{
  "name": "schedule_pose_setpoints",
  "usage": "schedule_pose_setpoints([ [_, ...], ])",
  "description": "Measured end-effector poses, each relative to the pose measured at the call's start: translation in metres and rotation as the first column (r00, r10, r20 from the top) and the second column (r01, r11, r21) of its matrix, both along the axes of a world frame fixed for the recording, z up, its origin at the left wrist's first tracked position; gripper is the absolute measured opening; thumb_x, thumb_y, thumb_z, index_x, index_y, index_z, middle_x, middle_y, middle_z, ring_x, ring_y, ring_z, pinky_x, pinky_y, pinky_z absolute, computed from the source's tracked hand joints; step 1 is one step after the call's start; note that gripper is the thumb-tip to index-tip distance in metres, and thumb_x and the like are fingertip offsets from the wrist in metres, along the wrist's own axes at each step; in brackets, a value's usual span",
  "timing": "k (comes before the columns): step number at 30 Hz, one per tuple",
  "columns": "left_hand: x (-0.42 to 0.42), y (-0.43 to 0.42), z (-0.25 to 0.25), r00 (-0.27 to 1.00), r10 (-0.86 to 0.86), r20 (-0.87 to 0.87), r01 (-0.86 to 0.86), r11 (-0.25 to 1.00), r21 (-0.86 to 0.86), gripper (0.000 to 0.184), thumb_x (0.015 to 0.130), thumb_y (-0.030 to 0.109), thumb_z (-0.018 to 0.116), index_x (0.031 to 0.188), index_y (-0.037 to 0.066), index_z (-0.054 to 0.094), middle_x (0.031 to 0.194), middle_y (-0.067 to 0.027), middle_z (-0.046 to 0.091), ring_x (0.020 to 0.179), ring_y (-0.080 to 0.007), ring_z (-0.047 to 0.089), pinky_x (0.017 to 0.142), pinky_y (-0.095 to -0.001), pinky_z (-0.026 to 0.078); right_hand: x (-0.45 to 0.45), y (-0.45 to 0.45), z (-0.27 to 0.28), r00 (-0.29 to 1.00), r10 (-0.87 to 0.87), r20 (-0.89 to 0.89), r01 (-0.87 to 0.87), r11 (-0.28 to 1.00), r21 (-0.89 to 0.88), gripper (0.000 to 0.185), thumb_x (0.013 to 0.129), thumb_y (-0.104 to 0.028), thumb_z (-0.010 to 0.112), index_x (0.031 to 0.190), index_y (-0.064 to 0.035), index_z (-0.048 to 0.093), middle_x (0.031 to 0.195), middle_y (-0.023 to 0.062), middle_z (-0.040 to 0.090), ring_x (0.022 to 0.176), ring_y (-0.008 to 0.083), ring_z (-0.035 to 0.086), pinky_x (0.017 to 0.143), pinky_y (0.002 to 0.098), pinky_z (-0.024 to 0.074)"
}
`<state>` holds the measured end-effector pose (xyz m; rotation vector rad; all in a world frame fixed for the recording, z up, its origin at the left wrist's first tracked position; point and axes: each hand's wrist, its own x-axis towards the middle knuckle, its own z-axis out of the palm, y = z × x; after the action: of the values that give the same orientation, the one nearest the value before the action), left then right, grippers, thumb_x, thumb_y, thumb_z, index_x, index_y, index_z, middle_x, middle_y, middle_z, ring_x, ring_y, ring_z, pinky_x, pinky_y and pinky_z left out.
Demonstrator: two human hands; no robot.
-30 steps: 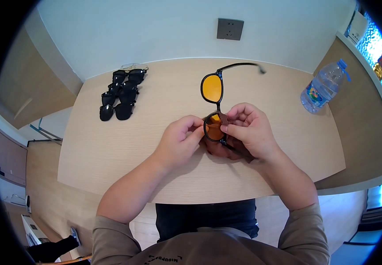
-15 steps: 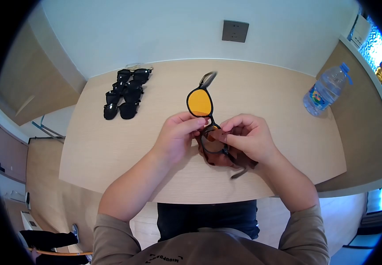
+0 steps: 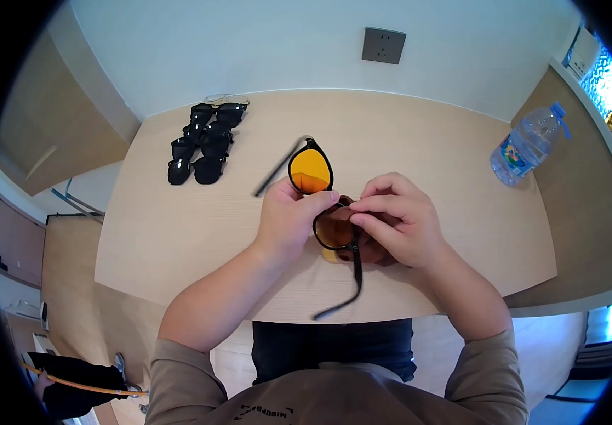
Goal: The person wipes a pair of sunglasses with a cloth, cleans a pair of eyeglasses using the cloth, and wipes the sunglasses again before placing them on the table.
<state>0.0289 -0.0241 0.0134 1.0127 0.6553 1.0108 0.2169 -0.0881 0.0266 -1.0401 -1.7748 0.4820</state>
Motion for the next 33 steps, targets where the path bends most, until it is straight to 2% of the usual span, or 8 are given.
schedule_pose_setpoints([
  [3,0.0,-0.003,-0.002,0.993,0.023,-0.112,-0.01,0.993,0.116,0.009,0.085,0.002,0.066,0.093,-0.002,0.062,0.085,-0.0077,0.068,0.077,-0.0125,0.065,0.07,-0.0264,0.054,-0.003,0.0,0.003,0.992,0.0,0.125,-0.01,0.997,0.082,0.015,0.081,-0.006,0.074,0.095,-0.004,0.072,0.098,0.0087,0.06,0.084,0.0221,0.062,0.071,0.0308,0.0519],
  [9,0.008,-0.008,-0.003,0.996,0.079,-0.034,-0.075,0.991,0.107,0.006,0.085,0.002,0.065,0.088,-0.001,0.061,0.081,-0.0059,0.067,0.072,-0.01,0.064,0.063,-0.0241,0.052,-0.023,0.002,-0.003,0.962,0.023,0.272,-0.1,0.958,0.27,0.012,0.079,-0.004,0.071,0.09,-0.0019,0.068,0.092,0.0088,0.057,0.084,0.0267,0.059,0.069,0.0353,0.0511],
  [11,0.007,-0.007,-0.003,0.996,0.078,-0.053,-0.074,0.994,0.083,0.004,0.084,0.001,0.063,0.087,-0.001,0.061,0.076,-0.006,0.067,0.065,-0.01,0.063,0.056,-0.024,0.051,-0.024,0.001,-0.009,0.95,0.14,0.28,-0.168,0.983,0.078,0.012,0.08,-0.007,0.07,0.091,-0.0019,0.069,0.091,0.0085,0.056,0.085,0.0272,0.058,0.07,0.0362,0.0507],
  [14,0.009,-0.01,0.002,0.995,0.091,-0.041,-0.088,0.993,0.078,0.002,0.083,0.0,0.062,0.084,-0.001,0.061,0.074,-0.0068,0.067,0.062,-0.0107,0.062,0.053,-0.024,0.05,-0.019,-0.001,0.01,0.886,0.171,0.431,-0.236,0.967,0.1,0.014,0.079,-0.011,0.071,0.091,-0.0041,0.07,0.091,0.0077,0.055,0.086,0.027,0.056,0.073,0.037,0.05],
  [16,0.006,-0.009,0.008,0.991,0.071,-0.117,-0.06,0.994,0.096,0.002,0.082,-0.001,0.061,0.084,-0.002,0.062,0.074,-0.0076,0.067,0.062,-0.0112,0.063,0.054,-0.0242,0.05,-0.013,0.0,0.012,0.855,0.247,0.456,-0.303,0.952,0.051,0.014,0.078,-0.011,0.07,0.091,-0.0053,0.07,0.092,0.0075,0.055,0.087,0.0263,0.057,0.072,0.0367,0.0501],
  [24,0.007,-0.004,0.002,0.992,0.029,-0.12,-0.025,0.999,0.04,0.002,0.082,-0.002,0.06,0.084,-0.002,0.062,0.076,-0.0083,0.067,0.064,-0.0133,0.064,0.058,-0.0247,0.052,-0.021,-0.002,0.008,0.881,0.042,0.472,-0.147,0.971,0.188,0.019,0.077,-0.011,0.067,0.096,-0.008,0.072,0.092,0.0068,0.055,0.088,0.0254,0.057,0.072,0.0372,0.0501],
  [27,0.002,-0.002,0.005,0.992,-0.015,-0.128,0.008,0.999,-0.052,0.006,0.081,-0.003,0.062,0.085,0.001,0.061,0.08,-0.0069,0.065,0.07,-0.0135,0.064,0.064,-0.0255,0.052,-0.021,-0.002,0.007,0.88,0.102,0.464,-0.176,0.977,0.12,0.019,0.076,-0.011,0.068,0.094,-0.0078,0.072,0.089,0.0071,0.054,0.086,0.0256,0.057,0.071,0.0377,0.0496],
  [33,0.001,0.002,0.002,0.982,0.034,-0.184,-0.032,0.999,0.013,0.005,0.081,-0.001,0.064,0.085,0.001,0.062,0.081,-0.0079,0.067,0.075,-0.0148,0.065,0.07,-0.0282,0.053,-0.007,-0.005,0.013,0.832,0.186,0.522,-0.248,0.967,0.05,0.018,0.071,-0.01,0.07,0.089,-0.007,0.071,0.086,0.0071,0.054,0.083,0.0261,0.057,0.069,0.0381,0.0491],
])
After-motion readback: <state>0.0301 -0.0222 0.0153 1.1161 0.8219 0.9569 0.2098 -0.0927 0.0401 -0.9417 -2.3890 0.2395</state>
